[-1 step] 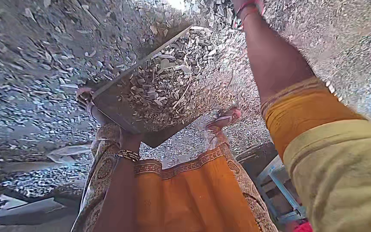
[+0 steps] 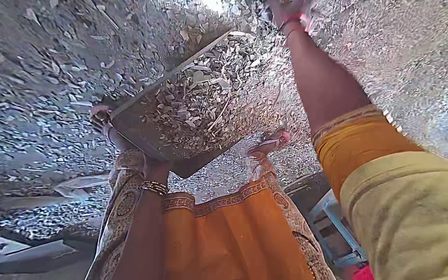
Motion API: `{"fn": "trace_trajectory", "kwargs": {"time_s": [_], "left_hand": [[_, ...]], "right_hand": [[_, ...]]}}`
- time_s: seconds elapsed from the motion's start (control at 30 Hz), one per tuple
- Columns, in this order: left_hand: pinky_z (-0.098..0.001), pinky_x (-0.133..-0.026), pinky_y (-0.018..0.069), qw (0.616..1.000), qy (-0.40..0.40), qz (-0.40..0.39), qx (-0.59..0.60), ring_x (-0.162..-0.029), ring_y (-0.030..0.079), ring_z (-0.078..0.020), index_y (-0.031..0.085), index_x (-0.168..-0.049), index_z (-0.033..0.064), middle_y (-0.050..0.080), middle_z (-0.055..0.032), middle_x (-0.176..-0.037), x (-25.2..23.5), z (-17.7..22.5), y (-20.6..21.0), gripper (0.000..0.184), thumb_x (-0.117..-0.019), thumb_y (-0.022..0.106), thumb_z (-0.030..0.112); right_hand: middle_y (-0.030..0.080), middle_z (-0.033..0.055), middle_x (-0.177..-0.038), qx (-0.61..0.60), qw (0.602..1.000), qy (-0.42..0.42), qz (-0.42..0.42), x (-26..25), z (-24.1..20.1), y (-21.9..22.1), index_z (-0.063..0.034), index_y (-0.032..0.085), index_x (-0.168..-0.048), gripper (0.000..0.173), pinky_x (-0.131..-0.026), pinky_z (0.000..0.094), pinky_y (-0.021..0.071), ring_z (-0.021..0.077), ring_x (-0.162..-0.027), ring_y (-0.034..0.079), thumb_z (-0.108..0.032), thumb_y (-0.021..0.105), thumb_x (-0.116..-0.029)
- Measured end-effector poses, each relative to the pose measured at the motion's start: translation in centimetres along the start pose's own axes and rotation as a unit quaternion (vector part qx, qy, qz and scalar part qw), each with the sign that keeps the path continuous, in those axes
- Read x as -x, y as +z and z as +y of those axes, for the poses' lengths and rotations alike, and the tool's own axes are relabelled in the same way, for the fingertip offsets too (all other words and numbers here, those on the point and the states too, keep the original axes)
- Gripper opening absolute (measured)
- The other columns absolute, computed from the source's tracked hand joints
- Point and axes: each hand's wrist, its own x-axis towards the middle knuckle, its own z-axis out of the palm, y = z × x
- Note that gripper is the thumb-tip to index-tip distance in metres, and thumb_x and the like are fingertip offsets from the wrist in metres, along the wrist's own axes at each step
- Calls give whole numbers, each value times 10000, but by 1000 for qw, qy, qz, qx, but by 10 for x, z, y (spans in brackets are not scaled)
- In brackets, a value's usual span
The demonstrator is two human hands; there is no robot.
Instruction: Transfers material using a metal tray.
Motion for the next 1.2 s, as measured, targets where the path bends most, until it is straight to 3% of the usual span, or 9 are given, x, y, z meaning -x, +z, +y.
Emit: {"fn": "trace_trajectory", "kwargs": {"time_s": [0.1, 0.3, 0.43, 0.53, 0.67, 0.8, 0.93, 1.1, 1.2], "left_hand": [[-443, -1165, 376, 999, 10, -5, 40, -1394, 467, -303, 274, -1547, -45, 442, -266, -1510, 6, 6, 1, 864, -812, 720, -133], [-446, -1200, 335, 999, -31, -28, -16, -1452, 406, -333, 151, -1590, -46, 375, -281, -1564, -8, 0, 1, 1012, -776, 749, -106], [-420, -1206, 291, 995, -5, -28, -91, -1461, 388, -337, 306, -1505, -138, 404, -320, -1529, 23, 36, -4, 626, -975, 616, -17], [-397, -1214, 281, 993, 19, -14, -119, -1466, 383, -319, 327, -1496, -140, 407, -311, -1531, 20, 32, -2, 571, -1003, 575, 11], [-402, -1189, 325, 996, 31, -6, -82, -1432, 425, -319, 341, -1496, -126, 443, -307, -1500, 12, 17, -2, 597, -975, 606, -6], [-395, -1150, 382, 999, 22, -13, -40, -1375, 484, -279, 328, -1515, -80, 475, -272, -1479, 7, 9, -5, 714, -889, 672, -71], [-378, -1050, 453, 998, 52, -5, 35, -1244, 541, -229, 348, -1478, -77, 506, -261, -1399, 6, 1, -6, 744, -794, 631, -149], [-410, -1058, 454, 999, 33, -6, 27, -1268, 539, -272, 329, -1501, -69, 493, -278, -1427, 3, 8, -11, 781, -796, 646, -177], [-444, -1118, 408, 1000, 17, -15, 12, -1336, 505, -315, 308, -1517, -80, 463, -298, -1468, 1, 8, -13, 807, -797, 659, -181]], "right_hand": [[482, 310, -1492, -82, 989, 24, -119, 56, 34, 29, 123, 394, -1485, 554, -1198, 426, 342, 350, -1421, 464, -266, 478, -1101], [463, 301, -1505, -120, 981, 34, -146, 154, 54, 62, 28, 431, -1512, 680, -1164, 529, 383, 393, -1402, 467, -394, 625, -1016], [302, 373, -1579, -92, 953, 3, -290, 251, 27, 51, -33, 373, -1573, 725, -1072, 666, 409, 548, -1357, 450, -435, 609, -1018], [376, 298, -1563, -201, 891, -107, -393, 289, 57, 60, -63, 407, -1567, 619, -1036, 601, 474, 438, -1310, 523, -307, 599, -1032], [670, 224, -1220, -215, 966, -36, -142, 260, 141, 33, 7, 608, -1333, 340, -872, 468, 560, 311, -1030, 672, -152, 574, -1035], [510, 273, -1480, -152, 941, 303, 1, 189, 252, 68, -3, 450, -1509, 562, -1140, 552, 393, 389, -1373, 500, -383, 449, -1096], [443, 267, -1523, -254, 881, 397, 32, 188, 196, 108, -44, 319, -1573, 682, -1113, 565, 420, 391, -1375, 475, -461, 497, -1062], [477, 354, -1457, -291, 923, 188, -167, 248, 102, 69, 89, 419, -1485, 548, -1108, 549, 418, 437, -1337, 502, -234, 550, -1062], [425, 243, -1560, -275, 888, 15, -369, 249, 107, 17, -11, 376, -1561, 560, -1154, 478, 399, 325, -1423, 450, -124, 552, -1042]]}}
